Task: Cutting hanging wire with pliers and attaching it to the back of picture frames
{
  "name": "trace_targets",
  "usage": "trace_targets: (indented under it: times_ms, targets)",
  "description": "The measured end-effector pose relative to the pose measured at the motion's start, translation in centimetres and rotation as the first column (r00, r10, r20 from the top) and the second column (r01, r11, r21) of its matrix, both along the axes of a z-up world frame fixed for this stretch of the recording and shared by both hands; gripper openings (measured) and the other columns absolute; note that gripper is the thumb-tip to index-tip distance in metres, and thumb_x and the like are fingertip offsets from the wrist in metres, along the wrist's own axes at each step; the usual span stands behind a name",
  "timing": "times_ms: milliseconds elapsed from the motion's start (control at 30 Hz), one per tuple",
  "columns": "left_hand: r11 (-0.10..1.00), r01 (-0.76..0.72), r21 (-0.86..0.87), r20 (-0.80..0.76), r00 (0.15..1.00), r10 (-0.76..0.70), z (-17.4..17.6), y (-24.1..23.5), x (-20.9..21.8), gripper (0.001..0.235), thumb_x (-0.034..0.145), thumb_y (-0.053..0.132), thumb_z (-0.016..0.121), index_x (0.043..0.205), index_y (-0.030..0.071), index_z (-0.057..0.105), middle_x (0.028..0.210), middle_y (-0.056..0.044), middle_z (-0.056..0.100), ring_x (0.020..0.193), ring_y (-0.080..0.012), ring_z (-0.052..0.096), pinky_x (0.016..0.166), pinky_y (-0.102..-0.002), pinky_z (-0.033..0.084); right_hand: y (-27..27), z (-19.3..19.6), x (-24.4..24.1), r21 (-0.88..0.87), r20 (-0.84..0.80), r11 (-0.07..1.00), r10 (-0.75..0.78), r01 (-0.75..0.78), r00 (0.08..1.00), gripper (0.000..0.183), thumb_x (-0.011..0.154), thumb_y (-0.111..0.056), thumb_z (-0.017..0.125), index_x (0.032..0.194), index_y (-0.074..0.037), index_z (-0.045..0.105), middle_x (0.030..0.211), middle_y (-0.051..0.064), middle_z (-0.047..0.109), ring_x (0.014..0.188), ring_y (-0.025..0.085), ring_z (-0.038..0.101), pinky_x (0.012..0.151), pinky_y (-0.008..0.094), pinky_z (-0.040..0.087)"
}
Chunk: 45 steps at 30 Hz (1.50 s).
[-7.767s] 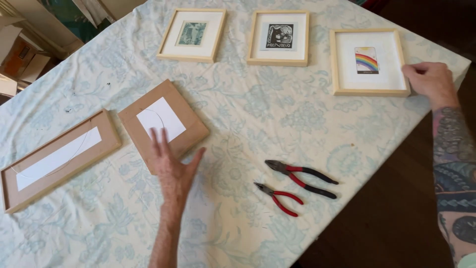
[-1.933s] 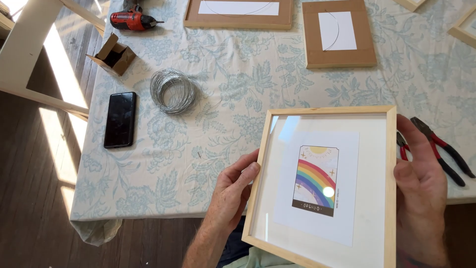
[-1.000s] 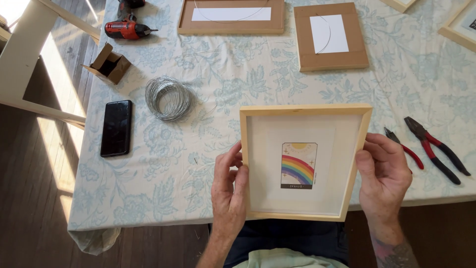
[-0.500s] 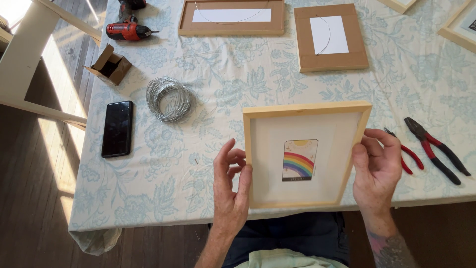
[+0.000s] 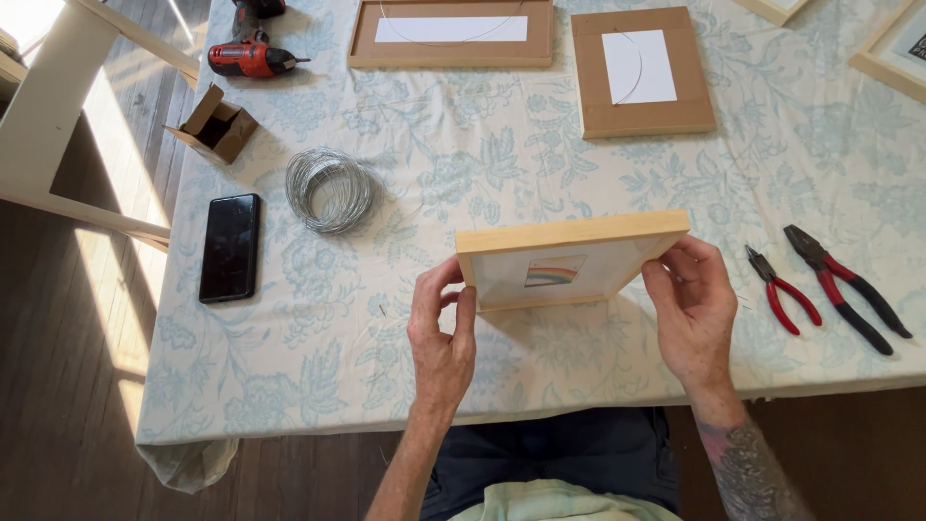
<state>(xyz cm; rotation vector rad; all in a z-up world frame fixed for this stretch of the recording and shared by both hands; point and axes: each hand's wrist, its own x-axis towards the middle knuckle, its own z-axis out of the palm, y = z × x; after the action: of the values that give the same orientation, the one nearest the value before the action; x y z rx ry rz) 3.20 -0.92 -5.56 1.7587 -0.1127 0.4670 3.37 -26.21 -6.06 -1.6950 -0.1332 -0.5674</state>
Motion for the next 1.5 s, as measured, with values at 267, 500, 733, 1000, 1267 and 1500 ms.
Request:
trace_targets:
  times_ms: [267,500,733,1000,1267,1500]
  targets:
    - [0.999,-0.048,0.023,-0.038,0.998,0.048,1.3,-0.7,-1.3,0.037,0.104,0.017,0.058,0.140,0.007,0.061,0.116,-0.012,0.062,0.109,-0.0263,0.064,0.095,-0.044,0.059,-0.8,2.6,-0.6,-0.154,-0.155,0.988,-0.034,0.010,0.987,0.026,0.111,-0.013,0.054,0.118,0.006,0.070,0.102,0.025,0.069,0.099,0.034,0.072,0.089,0.050,0.061]
    - [0.978,0.181,-0.101,-0.123,0.973,-0.193,3.7,0.7,-1.4,0.078,0.105,0.060,0.010,0.154,0.014,0.049,0.146,-0.014,0.053,0.143,-0.0311,0.045,0.124,-0.054,0.025,0.2,5.8,-1.4,0.052,-0.244,0.996,0.081,-0.071,0.966,0.060,0.112,-0.035,0.029,0.137,0.012,0.057,0.132,0.027,0.064,0.126,0.034,0.059,0.109,0.054,0.047]
    - [0.982,0.186,0.031,-0.144,0.973,-0.180,-1.7,-0.1,-0.8,0.059,0.098,0.010,0.048,0.156,0.003,0.042,0.155,-0.023,0.048,0.146,-0.0401,0.043,0.122,-0.054,0.031,-0.5,-1.0,-1.1,0.051,-0.313,0.989,0.147,-0.138,0.938,0.052,0.099,0.001,0.053,0.150,0.006,0.046,0.154,0.026,0.048,0.146,0.035,0.042,0.119,0.049,0.037]
    - [0.939,0.184,0.292,-0.179,0.975,-0.135,-4.9,-0.8,-1.1,0.067,0.086,0.008,0.044,0.152,-0.002,0.039,0.148,-0.023,0.055,0.137,-0.0345,0.050,0.123,-0.059,0.025,1.2,0.7,-1.8,-0.125,-0.536,0.987,0.019,-0.102,0.844,0.051,0.096,0.005,0.049,0.147,0.001,0.047,0.156,0.019,0.047,0.148,0.026,0.043,0.122,0.034,0.033]
    - [0.888,0.140,0.438,-0.074,0.990,-0.120,-6.3,5.5,2.9,0.047,0.093,0.011,0.061,0.139,0.004,0.055,0.119,-0.012,0.071,0.105,-0.0316,0.064,0.095,-0.045,0.051,1.0,0.8,-1.9,-0.416,-0.578,0.904,-0.183,-0.094,0.795,0.052,0.094,-0.012,0.063,0.146,-0.007,0.057,0.159,0.011,0.050,0.133,0.030,0.051,0.111,0.041,0.039]
    - [0.293,0.000,0.956,-0.025,0.996,0.081,-7.4,20.2,13.9,0.080,0.075,0.005,0.068,0.150,0.001,0.041,0.151,-0.018,0.051,0.144,-0.0342,0.044,0.123,-0.051,0.027,-1.5,0.0,-3.0,-0.348,-0.428,0.926,-0.015,-0.150,0.904,0.036,0.099,-0.001,0.060,0.135,0.002,0.060,0.155,0.020,0.056,0.147,0.028,0.050,0.118,0.042,0.040]
